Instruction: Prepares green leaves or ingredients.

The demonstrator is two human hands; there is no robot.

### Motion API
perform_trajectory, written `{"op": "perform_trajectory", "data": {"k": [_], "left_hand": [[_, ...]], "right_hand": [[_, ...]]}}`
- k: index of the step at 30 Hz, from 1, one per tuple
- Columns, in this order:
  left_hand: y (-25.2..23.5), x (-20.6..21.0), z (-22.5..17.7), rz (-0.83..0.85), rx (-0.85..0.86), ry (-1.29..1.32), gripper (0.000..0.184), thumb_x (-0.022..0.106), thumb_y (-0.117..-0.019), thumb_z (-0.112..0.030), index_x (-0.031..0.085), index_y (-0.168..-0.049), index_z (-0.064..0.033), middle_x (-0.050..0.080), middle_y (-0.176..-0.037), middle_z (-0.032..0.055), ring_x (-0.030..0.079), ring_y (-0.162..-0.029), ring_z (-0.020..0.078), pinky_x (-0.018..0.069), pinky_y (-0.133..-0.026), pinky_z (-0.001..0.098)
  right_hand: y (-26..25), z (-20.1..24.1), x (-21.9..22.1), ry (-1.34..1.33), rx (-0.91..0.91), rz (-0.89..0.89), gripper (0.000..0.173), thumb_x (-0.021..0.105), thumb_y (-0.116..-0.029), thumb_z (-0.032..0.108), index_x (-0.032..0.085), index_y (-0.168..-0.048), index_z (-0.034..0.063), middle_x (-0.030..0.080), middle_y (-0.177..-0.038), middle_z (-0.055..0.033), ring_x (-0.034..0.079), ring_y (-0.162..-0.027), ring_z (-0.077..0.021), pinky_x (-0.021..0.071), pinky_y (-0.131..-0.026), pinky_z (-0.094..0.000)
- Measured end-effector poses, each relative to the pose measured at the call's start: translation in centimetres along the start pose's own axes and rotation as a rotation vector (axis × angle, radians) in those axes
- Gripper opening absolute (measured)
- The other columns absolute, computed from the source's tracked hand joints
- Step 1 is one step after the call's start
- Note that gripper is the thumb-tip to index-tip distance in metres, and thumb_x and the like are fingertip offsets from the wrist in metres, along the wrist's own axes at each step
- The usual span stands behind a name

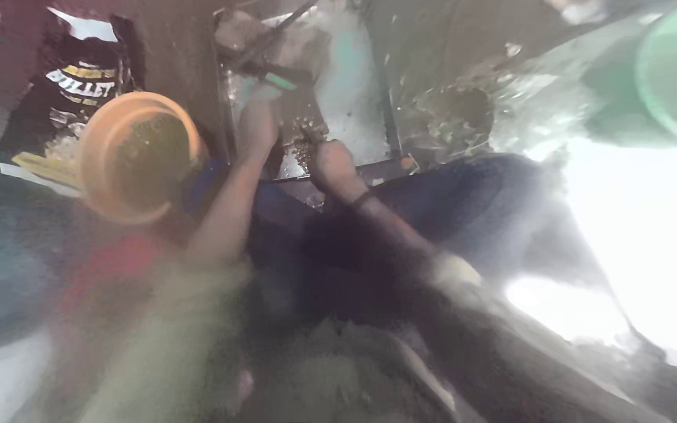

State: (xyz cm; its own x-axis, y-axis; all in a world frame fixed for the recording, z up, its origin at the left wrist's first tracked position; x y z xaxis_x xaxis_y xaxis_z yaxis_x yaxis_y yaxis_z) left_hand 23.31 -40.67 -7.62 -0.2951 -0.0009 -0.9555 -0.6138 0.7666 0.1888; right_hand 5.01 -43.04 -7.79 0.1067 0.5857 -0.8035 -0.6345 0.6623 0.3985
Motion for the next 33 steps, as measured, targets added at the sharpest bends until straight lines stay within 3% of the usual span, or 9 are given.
{"op": "perform_trajectory", "data": {"k": [4,8,12,14,17,21,26,31,33], "left_hand": [[-0.3,0.5,0.3,-0.005,0.001,-0.006,0.024,0.065,-0.1001,-0.023,0.076,-0.118,-0.0125,0.072,-0.125,0.0164,0.066,-0.121,0.0370,0.0523,-0.104,0.0602],[0.0,-0.3,0.9,-0.056,-0.006,0.076,0.029,0.058,-0.1055,-0.029,0.076,-0.121,-0.0126,0.073,-0.126,0.0134,0.066,-0.124,0.0322,0.0478,-0.111,0.0565],[0.2,-1.0,1.3,-0.014,-0.082,0.093,0.030,0.064,-0.0967,-0.017,0.074,-0.124,-0.0129,0.074,-0.122,0.0111,0.069,-0.118,0.0312,0.0513,-0.105,0.0585],[0.0,-0.7,1.4,0.013,-0.063,0.099,0.034,0.074,-0.0907,-0.019,0.074,-0.124,-0.0124,0.073,-0.122,0.0113,0.067,-0.120,0.0320,0.0508,-0.106,0.0588],[0.2,-0.5,1.0,0.018,-0.045,0.068,0.033,0.076,-0.0916,-0.029,0.075,-0.121,-0.0146,0.073,-0.124,0.0119,0.066,-0.121,0.0338,0.0502,-0.105,0.0612],[-0.3,0.4,0.8,0.000,-0.031,-0.045,0.024,0.070,-0.0950,-0.025,0.078,-0.113,-0.0125,0.073,-0.123,0.0147,0.066,-0.122,0.0359,0.0506,-0.105,0.0612],[0.3,0.2,-0.3,0.021,-0.127,-0.130,0.025,0.067,-0.0941,-0.017,0.071,-0.109,0.0026,0.070,-0.117,0.0251,0.068,-0.112,0.0435,0.0561,-0.092,0.0625],[0.3,0.4,-0.2,-0.007,-0.108,-0.135,0.020,0.059,-0.0985,-0.009,0.070,-0.111,0.0017,0.070,-0.118,0.0227,0.068,-0.113,0.0411,0.0565,-0.093,0.0605],[0.5,0.1,-0.5,0.010,-0.120,-0.136,0.020,0.057,-0.0986,-0.007,0.070,-0.110,0.0030,0.070,-0.117,0.0236,0.069,-0.112,0.0419,0.0567,-0.091,0.0604]], "right_hand": [[-1.3,-0.8,0.6,-0.007,-0.019,-0.014,0.056,0.059,-0.0976,0.027,0.051,-0.153,0.0242,0.073,-0.105,-0.0203,0.072,-0.097,-0.0416,0.0575,-0.078,-0.0622],[-1.1,-1.2,0.6,-0.018,-0.024,-0.029,0.039,0.050,-0.1055,0.030,0.061,-0.140,0.0149,0.073,-0.105,-0.0209,0.072,-0.099,-0.0411,0.0579,-0.079,-0.0612],[-1.8,-1.2,0.6,-0.034,-0.042,-0.041,0.044,0.050,-0.1046,0.027,0.056,-0.148,0.0209,0.073,-0.111,-0.0192,0.072,-0.102,-0.0391,0.0585,-0.081,-0.0601],[-1.8,-1.0,0.2,-0.032,-0.043,-0.023,0.043,0.055,-0.1011,0.024,0.060,-0.142,0.0149,0.073,-0.110,-0.0200,0.072,-0.103,-0.0395,0.0580,-0.081,-0.0606],[-1.9,-0.3,-0.3,0.001,-0.021,0.009,0.027,0.062,-0.0971,0.023,0.069,-0.112,0.0016,0.071,-0.106,-0.0215,0.071,-0.101,-0.0400,0.0577,-0.079,-0.0601],[-3.7,1.0,-0.1,0.036,-0.055,0.001,0.028,0.064,-0.0955,0.026,0.070,-0.112,0.0035,0.071,-0.110,-0.0211,0.071,-0.102,-0.0401,0.0585,-0.078,-0.0603],[-5.9,3.9,-0.6,0.056,-0.140,0.034,0.028,0.061,-0.0992,0.027,0.072,-0.107,0.0029,0.072,-0.113,-0.0208,0.071,-0.107,-0.0405,0.0571,-0.084,-0.0628],[-7.8,6.0,0.2,0.094,-0.182,0.014,0.030,0.057,-0.1011,0.026,0.071,-0.116,0.0050,0.073,-0.113,-0.0202,0.071,-0.107,-0.0400,0.0575,-0.083,-0.0611],[-8.3,6.0,1.0,0.082,-0.174,0.022,0.026,0.059,-0.0992,0.026,0.072,-0.107,0.0050,0.073,-0.110,-0.0191,0.071,-0.105,-0.0391,0.0575,-0.081,-0.0615]]}}
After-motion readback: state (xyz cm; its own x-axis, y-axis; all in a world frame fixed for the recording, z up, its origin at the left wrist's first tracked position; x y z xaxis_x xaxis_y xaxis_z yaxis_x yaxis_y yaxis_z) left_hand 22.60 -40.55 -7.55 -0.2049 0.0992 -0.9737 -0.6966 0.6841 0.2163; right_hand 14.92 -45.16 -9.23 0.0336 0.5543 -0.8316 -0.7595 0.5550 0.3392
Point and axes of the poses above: each hand's wrist, its own y-axis away from the middle knuckle, its own x-axis out of the palm, z = x × y, the point moved 5 cm from there along -y, towards the middle knuckle
